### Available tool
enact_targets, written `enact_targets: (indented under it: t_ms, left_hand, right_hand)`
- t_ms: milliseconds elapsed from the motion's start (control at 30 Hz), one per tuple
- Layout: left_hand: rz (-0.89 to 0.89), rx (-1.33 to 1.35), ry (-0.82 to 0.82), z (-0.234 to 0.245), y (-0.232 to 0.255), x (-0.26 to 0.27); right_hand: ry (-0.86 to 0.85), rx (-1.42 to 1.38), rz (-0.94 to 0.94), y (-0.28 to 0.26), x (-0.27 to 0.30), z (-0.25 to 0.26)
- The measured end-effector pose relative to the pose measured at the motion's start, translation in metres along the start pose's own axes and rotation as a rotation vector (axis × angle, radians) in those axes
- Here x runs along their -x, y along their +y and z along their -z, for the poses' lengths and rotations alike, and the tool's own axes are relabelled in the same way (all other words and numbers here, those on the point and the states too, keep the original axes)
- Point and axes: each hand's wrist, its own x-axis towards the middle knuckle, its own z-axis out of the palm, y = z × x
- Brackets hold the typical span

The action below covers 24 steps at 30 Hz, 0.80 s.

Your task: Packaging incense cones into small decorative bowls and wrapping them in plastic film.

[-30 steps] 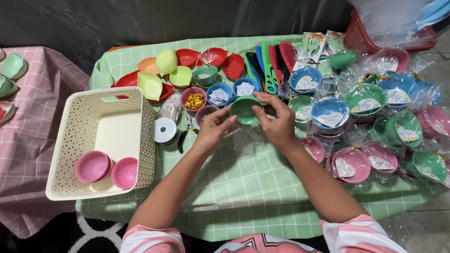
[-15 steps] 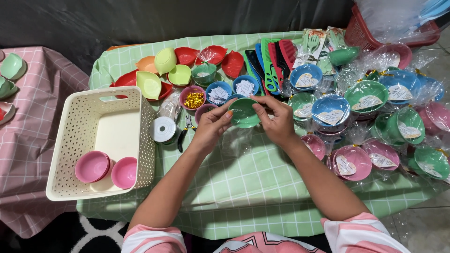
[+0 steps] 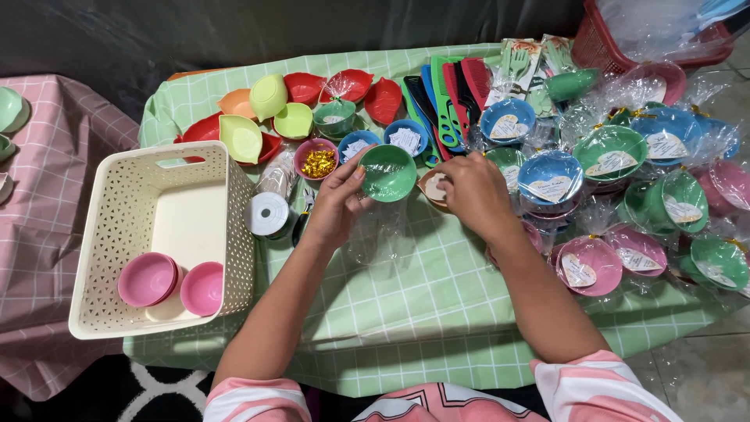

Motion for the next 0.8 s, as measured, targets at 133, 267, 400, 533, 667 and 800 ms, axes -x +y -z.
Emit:
enact_targets:
  t_ms: [133, 267, 400, 533, 667, 800]
  left_hand:
    - [0.024, 0.06, 0.022, 0.014, -0.019, -0.008]
    - [0.038, 0.089, 0.037, 0.001, -0.009, -0.003]
    - [0.015, 0.083, 0.054, -0.003, -0.007, -0.001]
    - [0.011, 0.065, 0.059, -0.008, -0.003, 0.002]
    - [0.026, 0.006, 0.047, 0.001, -0.01, -0.002]
    - [0.024, -0.04, 0.004, 0.009, -0.017, -0.005]
  right_hand:
    - [-0.144, 0.165, -0.051, -0.004, 0.0, -0.004]
    - [-0.037, 0.223, 0.034, 0.019, 0.001, -0.041]
    - [0.035, 0.156, 0.08, 0.026, 0.005, -0.051]
    - [0.104, 0.091, 0.063, 0.003, 0.0, -0.014]
    - [0.276, -0.04, 0.07, 0.006, -0.004, -0.001]
    - [0.387, -0.42, -0.021, -0.011, -0.005, 0.017]
